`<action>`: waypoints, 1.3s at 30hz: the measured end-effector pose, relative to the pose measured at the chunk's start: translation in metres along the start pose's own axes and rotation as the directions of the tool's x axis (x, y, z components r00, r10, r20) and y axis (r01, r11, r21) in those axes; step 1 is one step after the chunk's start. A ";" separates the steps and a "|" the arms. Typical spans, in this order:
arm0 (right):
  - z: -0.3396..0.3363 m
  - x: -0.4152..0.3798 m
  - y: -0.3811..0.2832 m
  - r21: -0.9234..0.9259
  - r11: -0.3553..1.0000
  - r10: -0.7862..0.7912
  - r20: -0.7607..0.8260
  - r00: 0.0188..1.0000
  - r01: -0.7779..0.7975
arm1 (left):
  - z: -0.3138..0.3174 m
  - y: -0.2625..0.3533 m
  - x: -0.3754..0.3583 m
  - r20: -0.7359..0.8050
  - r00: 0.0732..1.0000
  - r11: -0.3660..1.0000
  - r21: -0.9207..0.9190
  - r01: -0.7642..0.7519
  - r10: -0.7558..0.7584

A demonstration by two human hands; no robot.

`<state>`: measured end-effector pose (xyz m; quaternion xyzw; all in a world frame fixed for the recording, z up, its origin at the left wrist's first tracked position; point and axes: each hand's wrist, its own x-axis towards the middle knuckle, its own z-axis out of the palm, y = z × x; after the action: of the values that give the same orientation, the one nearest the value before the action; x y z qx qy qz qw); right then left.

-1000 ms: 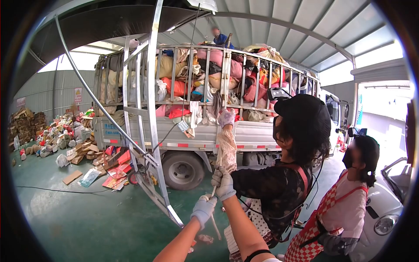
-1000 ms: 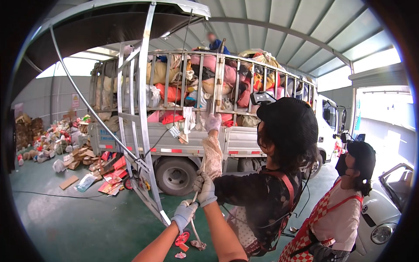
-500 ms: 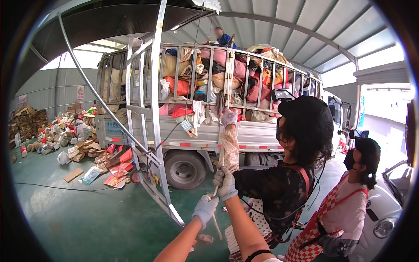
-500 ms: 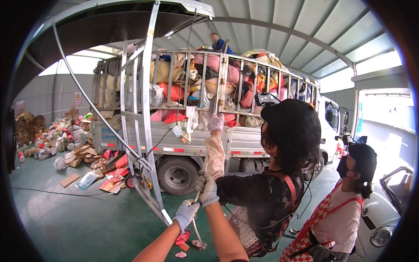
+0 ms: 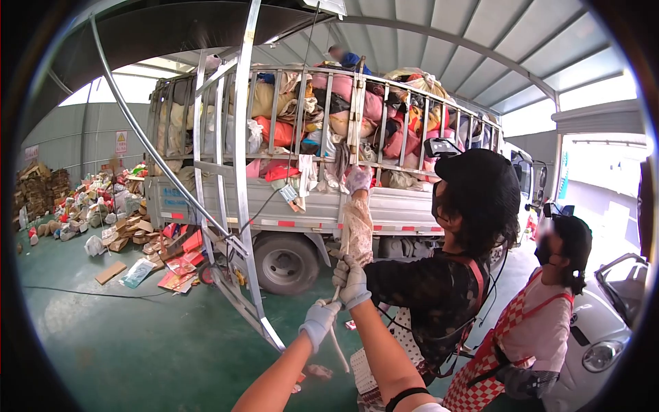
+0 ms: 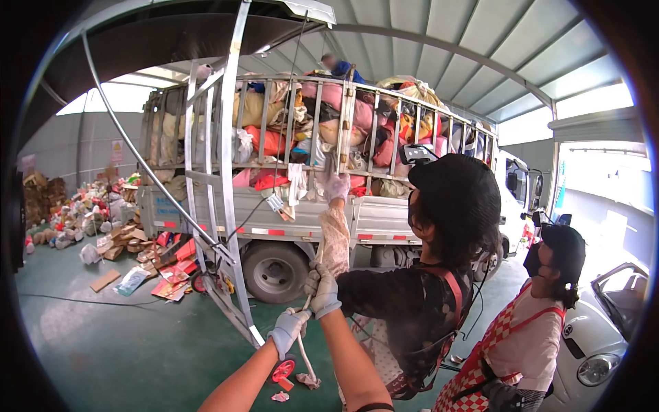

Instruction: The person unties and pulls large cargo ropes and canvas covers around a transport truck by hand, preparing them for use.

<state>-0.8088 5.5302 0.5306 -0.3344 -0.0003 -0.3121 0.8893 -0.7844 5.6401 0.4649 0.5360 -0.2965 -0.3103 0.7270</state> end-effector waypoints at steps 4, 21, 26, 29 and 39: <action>0.009 -0.001 -0.003 -0.095 0.995 -0.023 -0.041 0.999 0.019 | 0.002 0.004 -0.002 -0.014 0.997 0.995 0.062 -0.073 0.074; 0.075 0.023 -0.043 -0.138 0.990 -0.018 -0.167 0.986 -0.006 | -0.008 0.065 -0.002 0.442 0.871 0.977 0.103 0.189 -0.215; 0.070 0.032 -0.046 0.123 0.988 0.071 0.184 0.980 -0.095 | -0.017 0.063 0.023 0.020 0.999 0.255 0.967 -0.028 0.035; 0.060 0.029 -0.040 0.308 0.944 0.022 0.287 0.958 -0.114 | -0.021 0.070 0.035 -0.086 0.987 0.124 0.990 0.069 0.138; 0.042 0.023 -0.047 0.662 0.707 -0.129 0.466 0.875 -0.249 | -0.012 0.030 -0.014 -0.050 0.883 0.852 0.292 -0.433 0.466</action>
<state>-0.8076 5.5152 0.5955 -0.0359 -0.3283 -0.1649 0.9294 -0.7803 5.6647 0.4891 0.5641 -0.4095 -0.0549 0.7149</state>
